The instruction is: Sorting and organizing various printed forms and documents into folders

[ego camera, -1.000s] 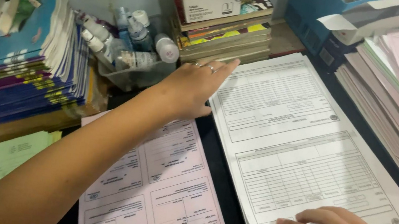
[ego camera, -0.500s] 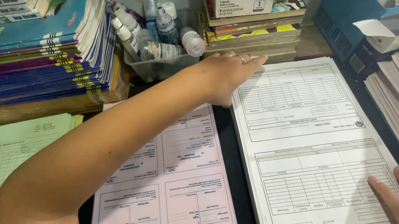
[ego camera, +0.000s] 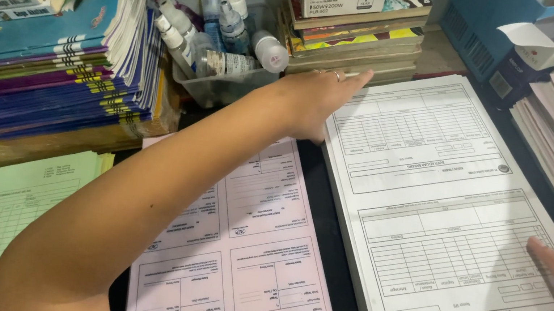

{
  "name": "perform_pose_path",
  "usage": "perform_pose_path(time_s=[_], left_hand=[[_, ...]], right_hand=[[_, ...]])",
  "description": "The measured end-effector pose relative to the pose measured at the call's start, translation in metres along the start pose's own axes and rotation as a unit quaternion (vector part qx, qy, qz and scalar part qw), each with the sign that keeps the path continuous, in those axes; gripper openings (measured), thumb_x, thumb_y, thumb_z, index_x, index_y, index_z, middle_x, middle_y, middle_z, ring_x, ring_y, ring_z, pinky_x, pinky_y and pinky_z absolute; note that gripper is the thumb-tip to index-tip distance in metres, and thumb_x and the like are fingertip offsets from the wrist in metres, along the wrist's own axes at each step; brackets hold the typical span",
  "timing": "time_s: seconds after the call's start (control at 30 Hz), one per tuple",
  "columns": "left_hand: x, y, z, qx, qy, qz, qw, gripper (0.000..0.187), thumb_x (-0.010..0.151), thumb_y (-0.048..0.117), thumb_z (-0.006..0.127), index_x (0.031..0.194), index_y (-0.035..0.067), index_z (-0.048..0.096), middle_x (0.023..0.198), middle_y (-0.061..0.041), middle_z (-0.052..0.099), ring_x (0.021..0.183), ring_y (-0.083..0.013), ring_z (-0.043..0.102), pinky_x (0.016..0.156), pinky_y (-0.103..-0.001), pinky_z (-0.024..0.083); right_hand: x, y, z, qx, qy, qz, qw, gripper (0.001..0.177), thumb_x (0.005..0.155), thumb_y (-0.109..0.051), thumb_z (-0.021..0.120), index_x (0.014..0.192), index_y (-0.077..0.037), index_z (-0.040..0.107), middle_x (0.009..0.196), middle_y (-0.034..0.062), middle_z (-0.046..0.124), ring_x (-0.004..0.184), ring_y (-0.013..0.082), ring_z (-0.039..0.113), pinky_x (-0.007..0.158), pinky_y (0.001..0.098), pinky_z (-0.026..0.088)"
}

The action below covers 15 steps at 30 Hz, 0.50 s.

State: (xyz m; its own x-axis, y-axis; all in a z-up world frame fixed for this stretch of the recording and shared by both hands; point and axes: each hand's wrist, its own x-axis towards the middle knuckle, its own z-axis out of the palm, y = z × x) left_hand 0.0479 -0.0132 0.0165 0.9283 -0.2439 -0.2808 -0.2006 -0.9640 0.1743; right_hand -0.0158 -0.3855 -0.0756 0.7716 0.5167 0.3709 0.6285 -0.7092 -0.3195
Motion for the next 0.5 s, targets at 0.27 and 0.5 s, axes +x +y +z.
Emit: perform_pose_path(time_s=[0.27,0.5], left_hand=[[0.006,-0.007,0.003,0.0,0.009,0.006,1.0,0.103,0.066,0.011,0.069,0.145,0.017,0.003,0.107,-0.014,0.05,0.08,-0.029,0.054,0.055,-0.04,0.042],[0.007,-0.004,0.019,0.08,0.059,0.014,0.995,0.084,0.067,-0.009,0.042,0.143,0.013,0.014,0.115,-0.016,0.047,0.102,-0.0363,0.05,0.07,-0.044,0.046]], right_hand=[[0.005,-0.004,-0.009,0.054,-0.066,0.049,0.995,0.137,0.007,-0.051,0.079,0.133,-0.015,0.038,0.146,0.0227,0.027,0.132,0.0356,0.029,0.1,0.0498,0.026],[0.001,-0.056,-0.027,-0.075,0.123,-0.121,0.982,0.103,0.045,-0.076,0.041,0.113,0.0,0.057,0.131,0.0314,0.051,0.125,0.0507,0.05,0.104,0.0601,0.044]])
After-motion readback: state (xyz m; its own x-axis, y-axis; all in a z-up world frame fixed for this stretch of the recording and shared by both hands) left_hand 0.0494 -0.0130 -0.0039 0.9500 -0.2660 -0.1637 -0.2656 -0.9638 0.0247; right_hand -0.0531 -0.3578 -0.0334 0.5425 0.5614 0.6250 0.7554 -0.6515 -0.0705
